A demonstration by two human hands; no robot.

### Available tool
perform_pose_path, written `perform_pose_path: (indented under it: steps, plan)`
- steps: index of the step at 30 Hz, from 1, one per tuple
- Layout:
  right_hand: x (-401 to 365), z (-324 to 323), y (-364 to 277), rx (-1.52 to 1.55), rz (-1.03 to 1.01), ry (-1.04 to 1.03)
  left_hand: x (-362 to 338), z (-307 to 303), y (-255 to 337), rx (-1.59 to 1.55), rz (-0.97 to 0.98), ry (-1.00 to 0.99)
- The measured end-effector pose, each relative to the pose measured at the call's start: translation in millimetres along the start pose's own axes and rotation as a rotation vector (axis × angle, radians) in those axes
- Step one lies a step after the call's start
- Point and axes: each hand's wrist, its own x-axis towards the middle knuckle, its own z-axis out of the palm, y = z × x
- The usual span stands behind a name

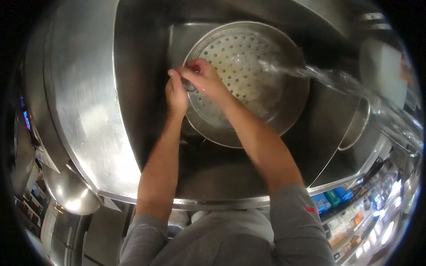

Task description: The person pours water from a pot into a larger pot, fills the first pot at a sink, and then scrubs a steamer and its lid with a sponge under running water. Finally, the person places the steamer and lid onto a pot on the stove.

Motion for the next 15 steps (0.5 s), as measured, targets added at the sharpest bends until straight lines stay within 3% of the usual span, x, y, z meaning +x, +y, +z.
perform_pose_path:
  steps: [1, 5, 7, 11, 13, 15]
  plan:
    - [-4, 0, 4, 0.004, 0.003, -0.007, 0, -1, 2, -0.071, -0.176, -0.016]
    - [-12, -26, 19, -0.307, 0.022, -0.099, 6, 1, -2, -0.054, -0.191, 0.03]
    - [-24, -36, 30, -0.775, -0.096, -0.192, 7, -2, 7, 0.22, -0.312, 0.019]
    - [-75, -32, 55, -1.007, -0.184, -0.313, -16, -6, 24, 0.283, -0.361, 0.014]
    - [-88, -36, 73, -1.026, -0.078, -0.337, -54, -14, 21, 0.446, -0.31, 0.139]
    - [-92, -43, 77, -1.0, -0.115, -0.334, -84, -32, 23, 0.63, -0.442, -0.134]
